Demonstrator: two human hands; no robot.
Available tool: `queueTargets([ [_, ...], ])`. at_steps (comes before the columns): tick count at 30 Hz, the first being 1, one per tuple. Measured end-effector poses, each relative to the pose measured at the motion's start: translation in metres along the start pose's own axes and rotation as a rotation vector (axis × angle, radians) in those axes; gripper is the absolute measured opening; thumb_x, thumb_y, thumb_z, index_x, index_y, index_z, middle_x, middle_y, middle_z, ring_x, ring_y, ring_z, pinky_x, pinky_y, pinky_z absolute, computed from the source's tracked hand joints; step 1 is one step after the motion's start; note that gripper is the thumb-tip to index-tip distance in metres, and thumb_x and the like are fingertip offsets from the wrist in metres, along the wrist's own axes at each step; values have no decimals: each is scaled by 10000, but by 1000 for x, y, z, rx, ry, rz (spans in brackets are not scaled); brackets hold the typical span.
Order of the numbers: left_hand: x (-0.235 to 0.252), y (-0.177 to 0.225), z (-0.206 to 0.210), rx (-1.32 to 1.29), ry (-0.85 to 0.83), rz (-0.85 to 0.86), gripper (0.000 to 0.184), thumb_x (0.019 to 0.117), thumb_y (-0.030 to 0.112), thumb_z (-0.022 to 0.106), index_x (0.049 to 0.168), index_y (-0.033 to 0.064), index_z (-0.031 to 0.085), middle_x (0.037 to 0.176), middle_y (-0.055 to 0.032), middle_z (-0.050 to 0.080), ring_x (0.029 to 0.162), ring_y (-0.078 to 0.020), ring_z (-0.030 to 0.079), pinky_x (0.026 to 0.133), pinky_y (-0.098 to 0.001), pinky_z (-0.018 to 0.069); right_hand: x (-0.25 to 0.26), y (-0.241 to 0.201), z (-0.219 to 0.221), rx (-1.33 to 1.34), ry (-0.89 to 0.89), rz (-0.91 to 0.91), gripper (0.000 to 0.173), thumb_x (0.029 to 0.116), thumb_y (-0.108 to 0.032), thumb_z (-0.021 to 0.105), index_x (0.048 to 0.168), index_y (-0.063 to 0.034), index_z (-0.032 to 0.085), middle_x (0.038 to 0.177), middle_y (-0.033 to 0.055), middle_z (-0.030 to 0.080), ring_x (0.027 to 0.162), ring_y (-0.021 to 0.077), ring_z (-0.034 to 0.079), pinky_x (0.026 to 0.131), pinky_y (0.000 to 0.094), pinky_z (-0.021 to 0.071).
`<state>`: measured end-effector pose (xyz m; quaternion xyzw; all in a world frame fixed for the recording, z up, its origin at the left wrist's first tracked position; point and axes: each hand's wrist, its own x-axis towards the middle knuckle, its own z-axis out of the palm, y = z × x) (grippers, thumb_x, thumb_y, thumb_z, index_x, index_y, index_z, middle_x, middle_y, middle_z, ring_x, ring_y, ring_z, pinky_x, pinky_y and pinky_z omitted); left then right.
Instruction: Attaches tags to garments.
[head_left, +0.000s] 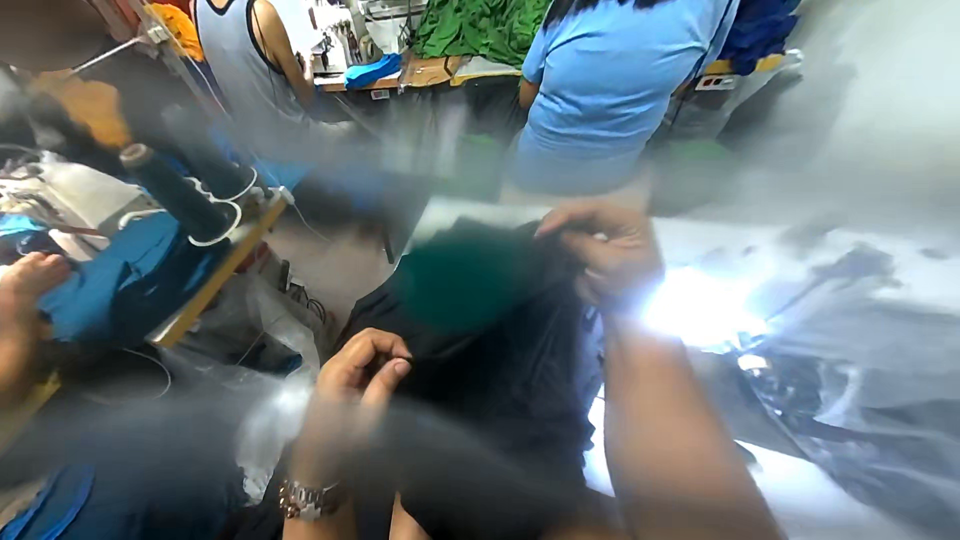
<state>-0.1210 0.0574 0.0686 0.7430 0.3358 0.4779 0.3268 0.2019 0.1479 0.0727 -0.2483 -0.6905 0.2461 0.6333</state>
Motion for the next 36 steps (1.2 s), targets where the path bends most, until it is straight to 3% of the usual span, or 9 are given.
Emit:
queueTargets([
  [3,13,-5,33,-218,-81,160,90,1031,122,563,1008,85,642,1002,18,657,950,-50,642,834,-235,561,-5,1,13,280,-235,52,255,970,-50,549,943,-202,752,919,-124,720,842,-19,654,759,176,556],
  [5,22,-10,57,-207,-47,180,105,1023,67,537,1022,44,639,1010,-11,658,950,-49,643,838,-228,559,-6,-12,33,312,-367,134,251,935,-90,574,908,-280,737,903,-214,717,825,-99,645,738,119,549],
  [7,29,-20,73,-111,37,139,114,1015,39,536,1035,12,644,1029,-42,668,943,-47,646,836,-221,559,-10,-11,44,340,-424,178,245,924,-62,602,933,-258,748,932,-206,719,861,-98,640,772,125,544],
  [11,37,-38,84,-105,102,71,140,1011,18,517,1080,-1,638,1051,-51,672,959,-48,651,855,-229,564,-19,0,46,381,-389,231,221,893,-21,623,943,-208,729,842,-169,703,737,-94,614,649,108,518],
  [20,35,-40,86,-154,170,-10,176,951,-15,620,1115,1,683,1003,-33,691,838,-45,660,738,-201,577,-19,-5,54,333,-377,310,270,870,80,579,946,-173,633,816,-173,669,766,-98,610,717,112,525],
  [27,34,-44,92,-181,238,-51,119,948,-19,633,1002,5,736,955,-32,708,821,-57,668,730,-209,579,-25,-1,57,308,-316,323,247,870,44,611,996,-168,627,908,-149,661,802,-72,608,733,130,534],
  [31,34,-48,94,-97,272,-87,130,1001,51,575,1050,31,694,1004,-37,693,876,-73,667,765,-240,579,-25,-10,63,104,-140,361,204,876,7,670,1058,-80,635,933,-90,642,801,-54,599,727,143,530],
  [33,35,-51,93,-82,301,-117,176,1039,93,522,1128,38,663,1080,-45,662,948,-78,647,815,-248,560,-24,-24,61,-80,1,338,183,914,-62,678,1096,-63,660,958,-98,677,875,-87,621,805,137,539],
  [36,38,-61,88,-132,361,-138,167,1052,113,522,1151,66,648,1149,-22,621,981,-56,616,825,-214,535,-35,-39,47,-193,21,164,76,936,-93,655,958,-156,693,902,-184,683,871,-134,613,799,95,530],
])
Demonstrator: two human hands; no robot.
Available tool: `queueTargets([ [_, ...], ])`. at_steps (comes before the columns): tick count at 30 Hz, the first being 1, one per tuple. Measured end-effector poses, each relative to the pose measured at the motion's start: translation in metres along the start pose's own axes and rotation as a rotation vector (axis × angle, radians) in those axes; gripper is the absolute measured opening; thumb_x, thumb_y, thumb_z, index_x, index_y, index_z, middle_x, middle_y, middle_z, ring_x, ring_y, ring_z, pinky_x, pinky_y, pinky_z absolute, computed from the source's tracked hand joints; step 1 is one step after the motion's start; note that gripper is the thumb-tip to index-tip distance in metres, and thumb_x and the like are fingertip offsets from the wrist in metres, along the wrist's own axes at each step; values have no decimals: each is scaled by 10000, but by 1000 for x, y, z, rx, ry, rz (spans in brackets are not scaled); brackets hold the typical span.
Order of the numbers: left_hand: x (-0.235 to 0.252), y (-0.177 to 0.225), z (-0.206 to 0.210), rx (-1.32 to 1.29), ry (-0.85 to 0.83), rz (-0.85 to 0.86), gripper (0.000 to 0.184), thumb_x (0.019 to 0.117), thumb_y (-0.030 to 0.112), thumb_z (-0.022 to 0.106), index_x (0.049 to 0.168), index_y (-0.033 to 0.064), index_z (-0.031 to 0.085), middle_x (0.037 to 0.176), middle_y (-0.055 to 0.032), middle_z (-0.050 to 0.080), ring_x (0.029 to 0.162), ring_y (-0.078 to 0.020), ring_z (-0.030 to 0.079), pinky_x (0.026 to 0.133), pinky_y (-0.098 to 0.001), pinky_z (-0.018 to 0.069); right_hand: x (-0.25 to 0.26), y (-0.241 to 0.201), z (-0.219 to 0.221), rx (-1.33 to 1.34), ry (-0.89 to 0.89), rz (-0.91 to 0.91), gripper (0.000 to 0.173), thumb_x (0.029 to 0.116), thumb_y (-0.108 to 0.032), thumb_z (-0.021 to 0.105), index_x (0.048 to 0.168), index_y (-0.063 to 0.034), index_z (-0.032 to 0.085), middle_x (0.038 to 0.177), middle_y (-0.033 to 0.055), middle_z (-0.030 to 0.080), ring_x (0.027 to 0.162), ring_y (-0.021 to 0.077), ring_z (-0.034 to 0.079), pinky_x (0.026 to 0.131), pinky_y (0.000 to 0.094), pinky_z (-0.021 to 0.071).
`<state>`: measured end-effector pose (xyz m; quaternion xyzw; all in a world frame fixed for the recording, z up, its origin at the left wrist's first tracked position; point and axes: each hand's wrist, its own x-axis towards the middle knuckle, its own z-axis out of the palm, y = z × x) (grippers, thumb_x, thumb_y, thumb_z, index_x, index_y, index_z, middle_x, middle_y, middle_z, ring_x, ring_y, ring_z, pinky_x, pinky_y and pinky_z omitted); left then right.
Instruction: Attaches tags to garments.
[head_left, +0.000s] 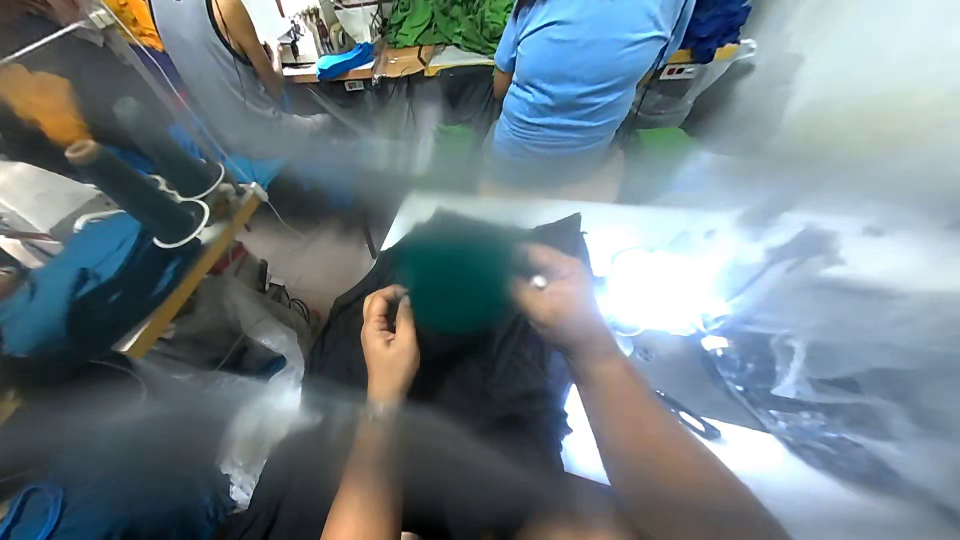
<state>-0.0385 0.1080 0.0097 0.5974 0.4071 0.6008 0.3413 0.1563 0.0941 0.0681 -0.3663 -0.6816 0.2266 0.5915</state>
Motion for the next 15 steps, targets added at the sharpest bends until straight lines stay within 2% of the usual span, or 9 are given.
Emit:
queueTargets([
  [1,1,-2,0,-15,10,0,162,1050,109,525,1145,69,649,1162,-17,620,989,-49,616,833,-207,534,-8,-1,-4,-28,-40,-57,49,926,-100,680,908,-139,703,872,-159,671,836,-119,598,761,85,511],
  [2,1,-2,0,-26,12,4,160,1050,102,522,1146,68,645,1168,-12,621,990,-39,618,838,-200,534,-16,1,-6,-67,-89,-121,37,914,-99,706,889,-93,733,875,-97,674,833,-82,598,758,88,502],
  [4,1,-2,2,-58,9,26,166,1051,84,515,1161,57,637,1143,-5,641,977,-30,633,845,-202,543,-28,2,-2,-251,-154,-247,102,913,-119,712,923,-42,778,928,13,693,860,-15,614,798,94,495],
  [6,1,1,5,-78,10,31,163,1062,89,507,1167,55,626,1091,8,654,954,-16,641,843,-195,548,-34,1,5,-449,-174,-339,147,937,-139,678,984,-45,781,988,82,703,882,74,657,811,152,527],
  [8,-1,6,7,-70,12,22,155,1071,104,498,1158,63,620,1052,15,650,922,-5,637,820,-182,544,-34,3,13,-566,-180,-405,165,948,-137,653,1019,-48,772,991,119,698,827,160,686,733,243,572],
  [10,-2,8,6,-55,11,26,150,1072,109,497,1144,69,621,1032,16,648,896,-2,636,791,-177,543,-31,5,19,-627,-174,-448,160,939,-113,642,999,-40,771,951,138,682,744,208,675,649,301,572],
  [15,1,10,3,-29,30,44,150,1074,117,501,1152,65,618,1028,12,655,893,-6,645,803,-184,552,-24,-4,8,-642,-238,-406,170,921,-145,639,813,-37,716,940,134,664,703,206,658,594,322,565],
])
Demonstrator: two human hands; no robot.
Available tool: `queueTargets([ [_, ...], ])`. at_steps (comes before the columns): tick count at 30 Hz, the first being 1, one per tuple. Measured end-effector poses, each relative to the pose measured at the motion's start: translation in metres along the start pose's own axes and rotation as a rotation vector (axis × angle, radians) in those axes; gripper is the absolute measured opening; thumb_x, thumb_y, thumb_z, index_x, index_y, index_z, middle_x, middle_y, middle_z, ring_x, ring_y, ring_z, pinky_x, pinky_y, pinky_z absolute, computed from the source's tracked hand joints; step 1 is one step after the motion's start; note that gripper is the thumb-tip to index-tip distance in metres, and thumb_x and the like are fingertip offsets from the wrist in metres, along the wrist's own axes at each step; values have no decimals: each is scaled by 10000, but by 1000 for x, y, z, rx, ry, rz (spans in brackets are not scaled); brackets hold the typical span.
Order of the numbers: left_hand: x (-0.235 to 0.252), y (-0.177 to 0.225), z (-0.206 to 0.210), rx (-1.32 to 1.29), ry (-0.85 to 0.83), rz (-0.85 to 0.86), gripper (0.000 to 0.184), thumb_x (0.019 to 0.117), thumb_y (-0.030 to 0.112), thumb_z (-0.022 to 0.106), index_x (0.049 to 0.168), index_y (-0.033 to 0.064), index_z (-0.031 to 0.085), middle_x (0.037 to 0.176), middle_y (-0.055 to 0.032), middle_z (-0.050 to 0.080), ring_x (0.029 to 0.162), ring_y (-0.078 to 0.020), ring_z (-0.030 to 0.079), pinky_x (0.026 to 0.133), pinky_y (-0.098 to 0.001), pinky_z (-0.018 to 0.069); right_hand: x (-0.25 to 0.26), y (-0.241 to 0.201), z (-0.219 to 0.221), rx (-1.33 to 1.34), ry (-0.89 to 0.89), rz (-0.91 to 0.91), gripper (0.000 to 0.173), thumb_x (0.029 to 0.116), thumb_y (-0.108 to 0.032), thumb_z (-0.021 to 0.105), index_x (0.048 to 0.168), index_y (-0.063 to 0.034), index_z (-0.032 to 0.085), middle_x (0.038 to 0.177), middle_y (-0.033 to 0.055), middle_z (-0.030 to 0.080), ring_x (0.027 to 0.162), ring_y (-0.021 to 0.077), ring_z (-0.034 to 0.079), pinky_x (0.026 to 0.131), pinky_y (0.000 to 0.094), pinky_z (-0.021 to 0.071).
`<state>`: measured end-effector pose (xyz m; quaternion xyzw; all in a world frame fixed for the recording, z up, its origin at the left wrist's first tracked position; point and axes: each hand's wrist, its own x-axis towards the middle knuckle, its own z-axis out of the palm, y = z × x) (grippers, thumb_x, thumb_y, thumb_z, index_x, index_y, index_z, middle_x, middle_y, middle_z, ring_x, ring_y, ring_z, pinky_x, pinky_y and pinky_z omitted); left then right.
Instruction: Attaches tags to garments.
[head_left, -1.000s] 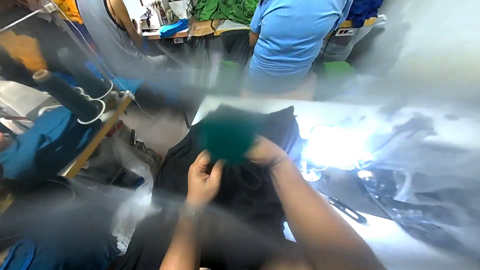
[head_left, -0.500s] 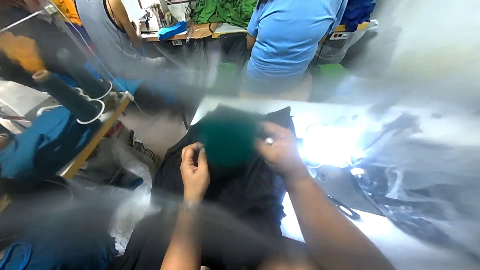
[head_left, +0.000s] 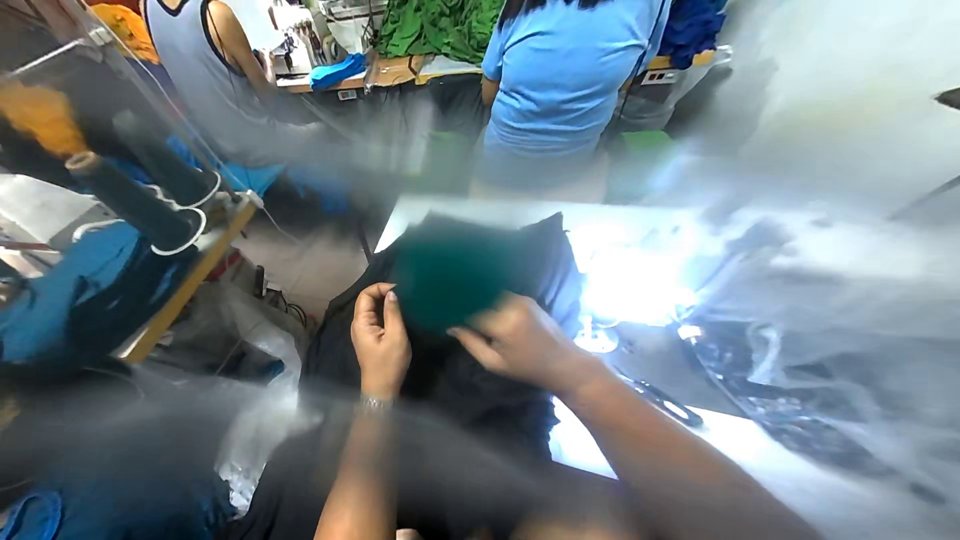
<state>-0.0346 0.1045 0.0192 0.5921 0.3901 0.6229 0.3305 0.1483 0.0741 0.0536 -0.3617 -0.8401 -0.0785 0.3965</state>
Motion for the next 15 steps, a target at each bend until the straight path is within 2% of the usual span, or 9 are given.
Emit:
queueTargets([
  [4,1,1,2,-1,-7,17,156,1076,121,503,1152,69,629,1039,18,670,921,-14,653,828,-196,554,-5,11,-25,3,-85,65,239,956,-221,618,820,-44,703,922,118,623,688,187,633,561,304,549],
  [8,1,6,6,-54,-65,49,158,1080,106,481,1166,62,606,1090,6,685,968,-30,664,870,-223,559,-10,15,-30,66,-41,90,189,958,-187,637,849,-54,715,941,103,634,767,144,633,652,242,544],
  [12,2,11,3,-56,-108,64,146,1069,92,501,1163,65,611,1045,21,661,926,-9,649,836,-193,556,-4,12,-24,81,47,-81,165,939,-111,633,798,-47,688,934,113,665,791,147,631,693,221,531],
  [15,3,10,-1,-16,-98,42,137,1071,109,508,1150,79,616,1016,31,658,885,4,643,799,-175,549,0,8,-25,104,12,-200,177,957,-90,610,805,-41,687,924,98,694,798,151,638,727,232,526],
])
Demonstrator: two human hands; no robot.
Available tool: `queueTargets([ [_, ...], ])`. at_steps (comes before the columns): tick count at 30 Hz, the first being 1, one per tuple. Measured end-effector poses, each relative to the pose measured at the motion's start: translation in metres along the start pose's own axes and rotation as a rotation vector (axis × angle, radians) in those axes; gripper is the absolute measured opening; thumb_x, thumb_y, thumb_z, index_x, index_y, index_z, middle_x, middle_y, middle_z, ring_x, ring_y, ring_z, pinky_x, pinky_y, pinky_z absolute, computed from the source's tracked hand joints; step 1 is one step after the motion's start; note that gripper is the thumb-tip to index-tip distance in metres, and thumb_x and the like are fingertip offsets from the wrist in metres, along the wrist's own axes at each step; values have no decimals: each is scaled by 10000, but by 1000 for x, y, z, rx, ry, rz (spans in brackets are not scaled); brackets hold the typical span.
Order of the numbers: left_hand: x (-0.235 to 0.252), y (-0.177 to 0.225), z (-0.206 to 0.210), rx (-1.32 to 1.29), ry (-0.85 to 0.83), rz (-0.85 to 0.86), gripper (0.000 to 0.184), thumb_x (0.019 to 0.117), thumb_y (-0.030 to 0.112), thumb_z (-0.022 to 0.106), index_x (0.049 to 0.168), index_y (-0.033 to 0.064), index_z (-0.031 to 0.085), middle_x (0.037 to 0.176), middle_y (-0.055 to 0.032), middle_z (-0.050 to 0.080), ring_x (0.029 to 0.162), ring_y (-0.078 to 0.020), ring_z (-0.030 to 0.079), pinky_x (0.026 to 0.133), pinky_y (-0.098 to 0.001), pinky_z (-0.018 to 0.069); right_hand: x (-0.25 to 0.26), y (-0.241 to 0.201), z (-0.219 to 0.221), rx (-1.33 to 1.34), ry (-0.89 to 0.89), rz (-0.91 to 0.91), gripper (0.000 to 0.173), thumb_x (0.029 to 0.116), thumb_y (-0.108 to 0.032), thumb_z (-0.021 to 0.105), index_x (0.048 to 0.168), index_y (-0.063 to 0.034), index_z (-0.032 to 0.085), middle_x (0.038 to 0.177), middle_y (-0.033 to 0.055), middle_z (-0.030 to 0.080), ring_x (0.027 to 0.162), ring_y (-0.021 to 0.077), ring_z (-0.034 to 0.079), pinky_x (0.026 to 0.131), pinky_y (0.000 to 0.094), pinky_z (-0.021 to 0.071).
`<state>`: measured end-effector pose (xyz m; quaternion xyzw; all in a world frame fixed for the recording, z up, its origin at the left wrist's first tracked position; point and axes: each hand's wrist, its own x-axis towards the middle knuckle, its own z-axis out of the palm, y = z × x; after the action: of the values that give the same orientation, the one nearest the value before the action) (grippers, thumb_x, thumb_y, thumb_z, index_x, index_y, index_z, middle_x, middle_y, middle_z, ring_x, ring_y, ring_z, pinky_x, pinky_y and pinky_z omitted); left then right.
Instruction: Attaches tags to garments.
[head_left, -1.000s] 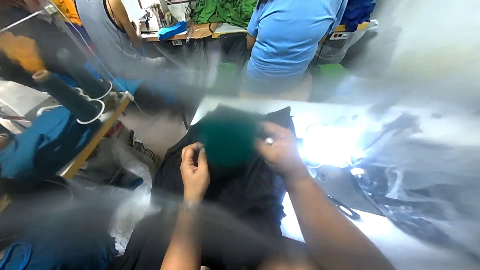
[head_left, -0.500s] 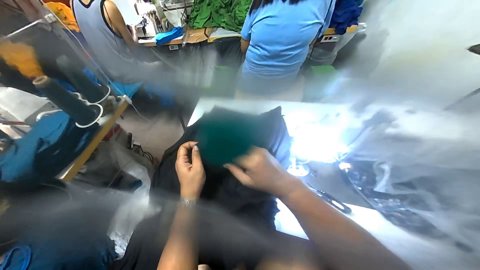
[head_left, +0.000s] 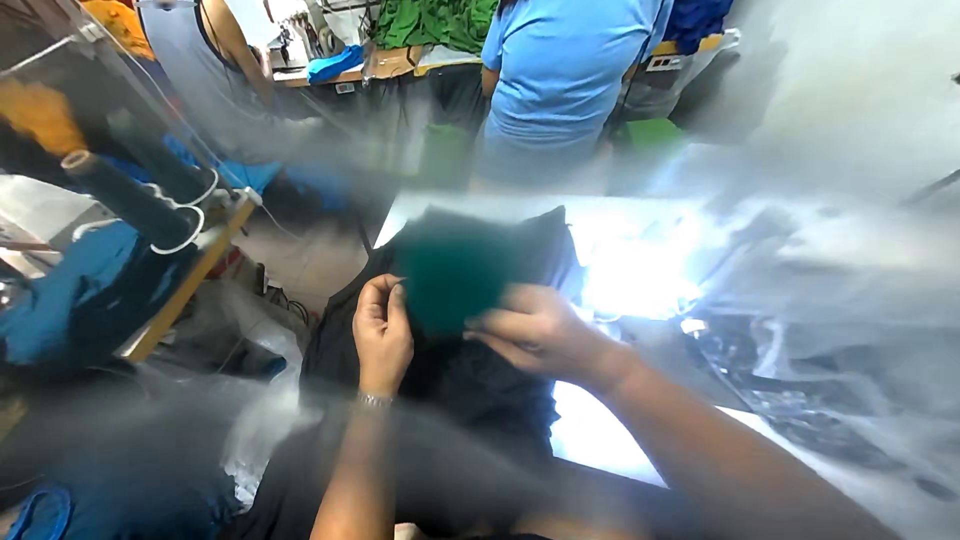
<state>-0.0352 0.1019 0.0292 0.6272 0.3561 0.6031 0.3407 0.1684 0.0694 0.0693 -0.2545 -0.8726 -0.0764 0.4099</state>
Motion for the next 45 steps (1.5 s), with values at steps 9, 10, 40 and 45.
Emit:
queueTargets([
  [9,-4,8,11,-416,27,-324,246,1113,213,413,1202,110,617,1168,-26,739,1095,-116,706,955,-325,579,-15,3,-6,80,1,500,154,950,-136,609,810,-73,626,982,90,597,911,123,597,804,253,514],
  [10,-5,9,12,-462,12,-352,248,1113,213,408,1189,124,626,1110,-13,748,1058,-110,718,933,-317,591,-19,2,-2,111,36,567,132,942,-124,621,826,-63,635,958,76,615,904,101,600,812,235,505],
  [40,-31,7,29,34,-282,-228,115,1012,119,605,1068,77,696,1048,-22,698,955,-82,657,831,-291,556,-30,-34,9,682,270,1109,325,958,-43,617,1270,-95,695,1013,27,623,776,75,621,691,213,563],
  [45,-33,6,31,7,-264,-227,89,1004,110,612,1046,85,686,1000,-13,689,921,-71,652,811,-269,552,-26,-43,21,446,439,992,508,828,27,761,1318,-44,645,900,-38,732,781,-12,671,714,134,564],
])
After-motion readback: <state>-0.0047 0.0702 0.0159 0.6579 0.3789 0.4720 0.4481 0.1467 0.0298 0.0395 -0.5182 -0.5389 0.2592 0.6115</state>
